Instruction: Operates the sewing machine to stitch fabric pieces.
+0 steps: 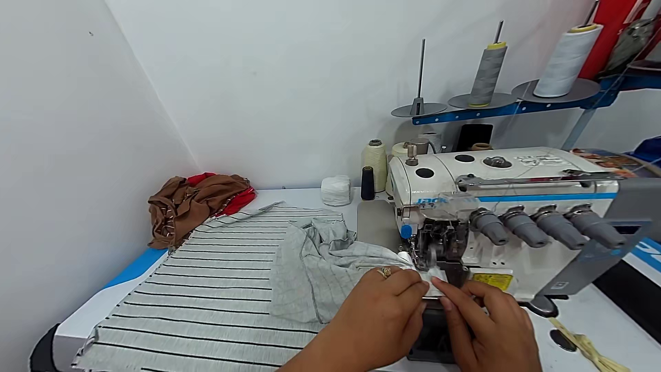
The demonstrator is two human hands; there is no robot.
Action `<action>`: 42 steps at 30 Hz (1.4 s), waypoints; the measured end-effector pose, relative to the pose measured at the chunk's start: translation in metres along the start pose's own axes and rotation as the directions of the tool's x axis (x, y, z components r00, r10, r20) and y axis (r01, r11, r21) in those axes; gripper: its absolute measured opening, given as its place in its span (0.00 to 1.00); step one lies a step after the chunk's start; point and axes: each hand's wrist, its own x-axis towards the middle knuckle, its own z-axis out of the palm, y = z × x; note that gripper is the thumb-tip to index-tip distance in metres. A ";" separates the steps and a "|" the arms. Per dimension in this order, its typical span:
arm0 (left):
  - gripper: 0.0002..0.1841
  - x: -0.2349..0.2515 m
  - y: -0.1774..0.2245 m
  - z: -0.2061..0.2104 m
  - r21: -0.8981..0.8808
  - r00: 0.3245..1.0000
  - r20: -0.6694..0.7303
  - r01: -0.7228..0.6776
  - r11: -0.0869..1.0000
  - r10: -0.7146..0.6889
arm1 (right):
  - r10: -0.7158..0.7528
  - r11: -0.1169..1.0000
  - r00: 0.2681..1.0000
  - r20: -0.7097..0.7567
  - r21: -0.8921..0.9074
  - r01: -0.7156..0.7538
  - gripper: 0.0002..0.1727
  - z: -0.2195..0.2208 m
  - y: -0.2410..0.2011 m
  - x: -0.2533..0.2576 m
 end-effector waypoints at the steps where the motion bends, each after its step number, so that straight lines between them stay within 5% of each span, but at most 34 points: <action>1: 0.15 0.001 0.000 0.000 0.004 1.000 0.009 0.001 1.000 -0.001 | 0.006 1.000 1.000 0.002 -0.011 -0.006 0.21 0.001 -0.001 0.001; 13: 0.17 0.004 -0.009 0.000 -0.057 0.997 0.060 0.054 0.997 -0.050 | 0.041 0.995 0.998 0.037 -0.097 -0.038 0.26 -0.001 -0.006 0.000; 24: 0.18 0.006 -0.024 -0.004 -0.113 0.982 0.125 0.156 0.981 -0.142 | 0.046 0.998 0.993 0.106 0.026 -0.049 0.21 -0.019 -0.018 -0.009; 30: 0.19 0.024 -0.030 -0.015 -0.164 0.868 0.366 0.415 0.895 -0.336 | 0.042 0.995 0.991 0.127 0.090 -0.054 0.18 -0.018 -0.019 -0.015; 35: 0.17 0.047 -0.041 -0.017 -0.108 0.803 0.444 0.487 0.867 -0.396 | 0.013 0.990 0.995 0.097 0.138 -0.026 0.17 -0.015 -0.021 -0.020; 42: 0.37 0.052 -0.026 -0.017 0.158 0.614 0.486 0.638 0.753 -0.622 | -0.014 0.977 0.995 0.102 0.214 -0.008 0.16 -0.019 -0.020 -0.029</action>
